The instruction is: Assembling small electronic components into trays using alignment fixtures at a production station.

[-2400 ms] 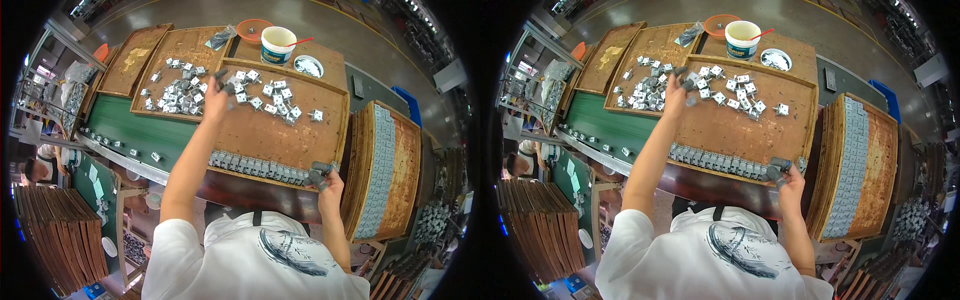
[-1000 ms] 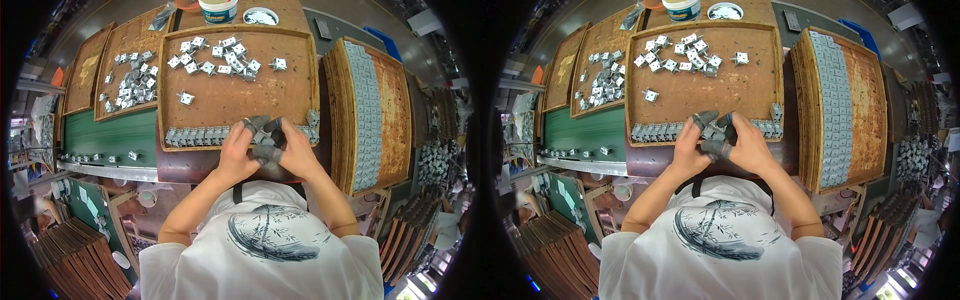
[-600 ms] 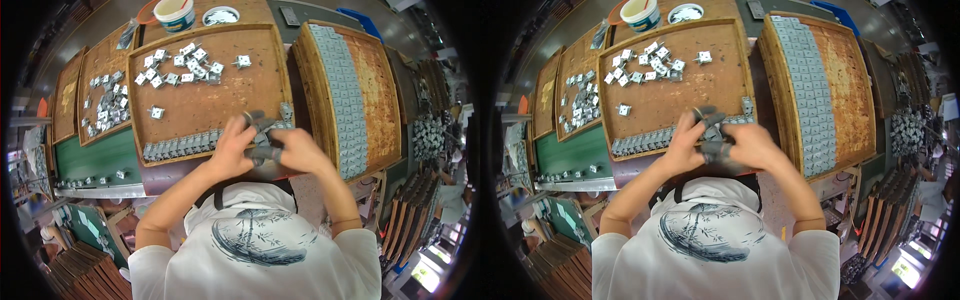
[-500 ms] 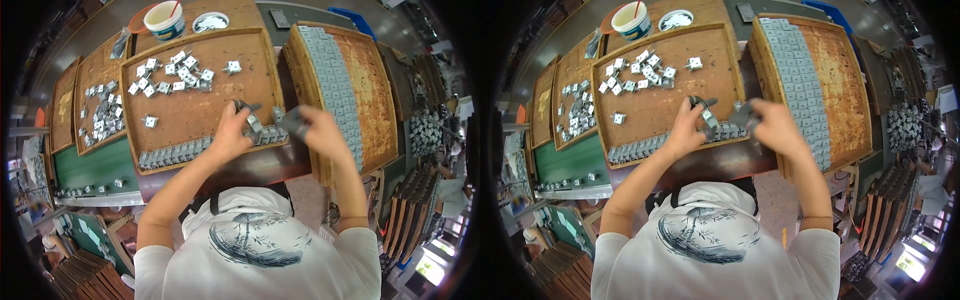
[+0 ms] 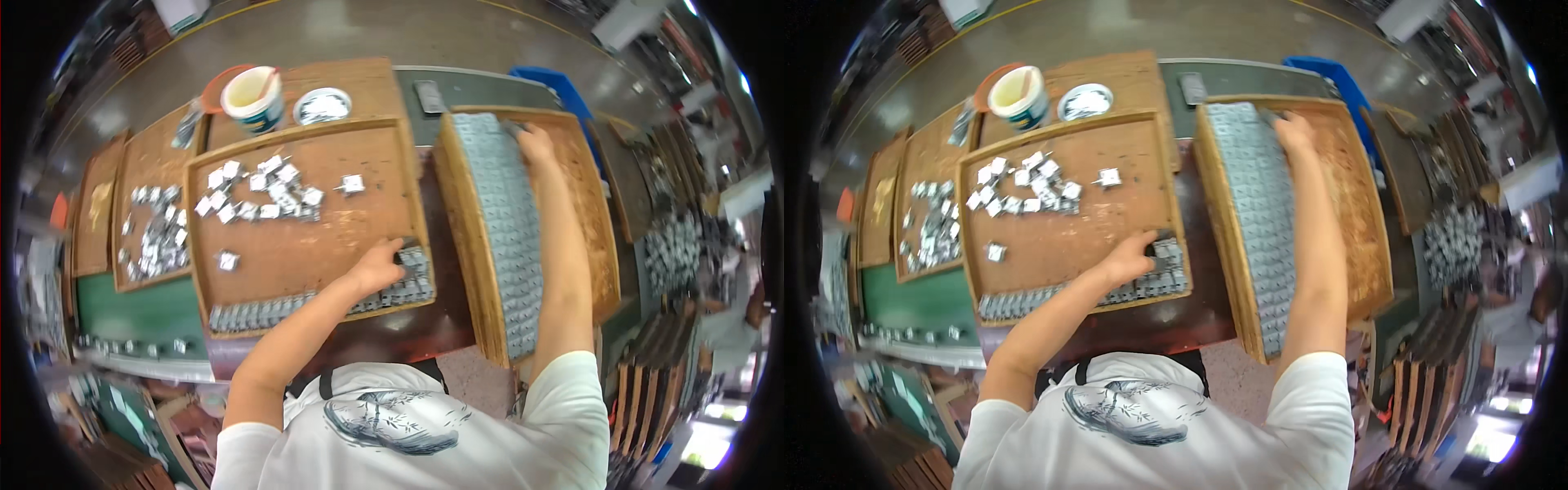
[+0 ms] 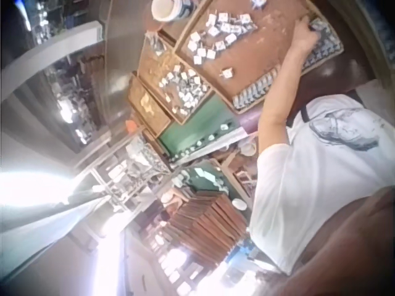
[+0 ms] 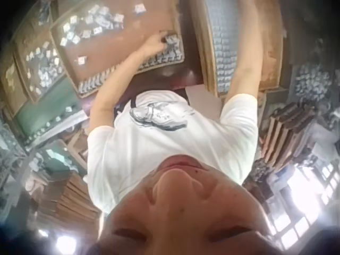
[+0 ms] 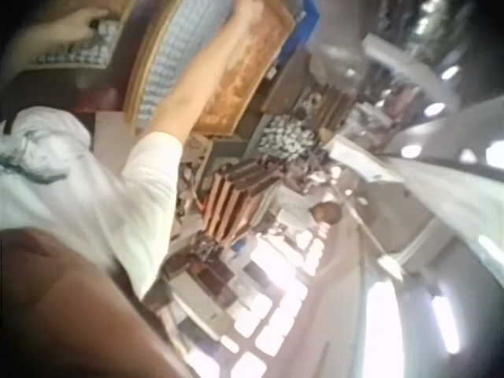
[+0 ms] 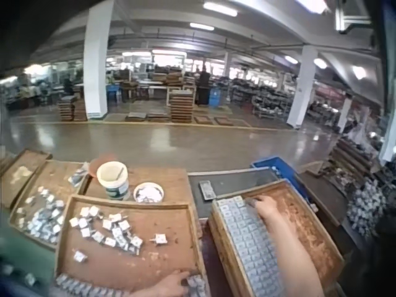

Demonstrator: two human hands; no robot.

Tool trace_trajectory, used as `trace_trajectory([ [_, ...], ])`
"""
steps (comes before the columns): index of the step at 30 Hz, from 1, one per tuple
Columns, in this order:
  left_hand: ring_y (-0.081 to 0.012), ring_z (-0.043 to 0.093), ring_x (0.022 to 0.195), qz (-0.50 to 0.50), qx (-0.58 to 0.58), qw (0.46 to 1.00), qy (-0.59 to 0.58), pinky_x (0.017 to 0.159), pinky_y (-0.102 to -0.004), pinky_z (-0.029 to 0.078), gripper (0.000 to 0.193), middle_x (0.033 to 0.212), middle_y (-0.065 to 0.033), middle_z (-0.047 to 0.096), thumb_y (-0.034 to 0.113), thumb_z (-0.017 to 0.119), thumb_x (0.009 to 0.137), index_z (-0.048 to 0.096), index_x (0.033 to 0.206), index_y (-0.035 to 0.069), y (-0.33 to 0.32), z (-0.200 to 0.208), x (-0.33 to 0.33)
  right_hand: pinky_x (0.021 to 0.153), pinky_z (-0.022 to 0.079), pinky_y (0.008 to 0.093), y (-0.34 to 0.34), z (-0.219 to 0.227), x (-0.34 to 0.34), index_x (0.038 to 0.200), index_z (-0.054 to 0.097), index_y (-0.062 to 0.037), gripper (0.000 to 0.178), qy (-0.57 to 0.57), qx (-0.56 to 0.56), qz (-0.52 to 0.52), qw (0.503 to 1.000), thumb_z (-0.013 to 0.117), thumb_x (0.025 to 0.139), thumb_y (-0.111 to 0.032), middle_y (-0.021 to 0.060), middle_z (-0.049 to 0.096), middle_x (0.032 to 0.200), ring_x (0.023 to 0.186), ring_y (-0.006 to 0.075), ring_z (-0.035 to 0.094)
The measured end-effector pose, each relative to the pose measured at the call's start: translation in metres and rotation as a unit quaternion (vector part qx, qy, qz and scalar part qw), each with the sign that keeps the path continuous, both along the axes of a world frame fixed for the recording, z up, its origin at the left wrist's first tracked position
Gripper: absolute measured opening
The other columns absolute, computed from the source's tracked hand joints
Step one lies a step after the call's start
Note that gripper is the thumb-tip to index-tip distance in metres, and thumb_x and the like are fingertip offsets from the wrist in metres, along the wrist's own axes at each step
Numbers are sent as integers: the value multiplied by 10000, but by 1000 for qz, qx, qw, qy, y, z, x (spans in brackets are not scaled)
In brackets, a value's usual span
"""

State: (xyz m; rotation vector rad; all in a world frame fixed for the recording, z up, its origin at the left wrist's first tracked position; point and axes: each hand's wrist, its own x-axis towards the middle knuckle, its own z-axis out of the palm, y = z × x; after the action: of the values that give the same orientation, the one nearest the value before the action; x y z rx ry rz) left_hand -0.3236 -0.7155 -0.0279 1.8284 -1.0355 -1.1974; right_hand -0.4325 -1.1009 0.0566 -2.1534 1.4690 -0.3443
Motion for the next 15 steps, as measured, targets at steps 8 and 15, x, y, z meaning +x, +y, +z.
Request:
trace_trajectory([
  [8,-433,516,1071,121,-135,965,-191,914,-487,462,498,1133,-221,500,99,676,736,561,1218,48,97,33,15,576,498,317,-14,2,2,1159,653,-33,369,-231,163,-11,959,720,858,-236,58,669,966,776,159,636],
  [15,-333,555,1008,295,65,791,-532,806,-444,498,317,1045,-119,547,77,712,705,618,1007,105,217,45,114,695,542,307,43,25,1,1275,551,-25,341,-407,141,21,902,608,964,-152,99,650,1115,916,177,655],
])
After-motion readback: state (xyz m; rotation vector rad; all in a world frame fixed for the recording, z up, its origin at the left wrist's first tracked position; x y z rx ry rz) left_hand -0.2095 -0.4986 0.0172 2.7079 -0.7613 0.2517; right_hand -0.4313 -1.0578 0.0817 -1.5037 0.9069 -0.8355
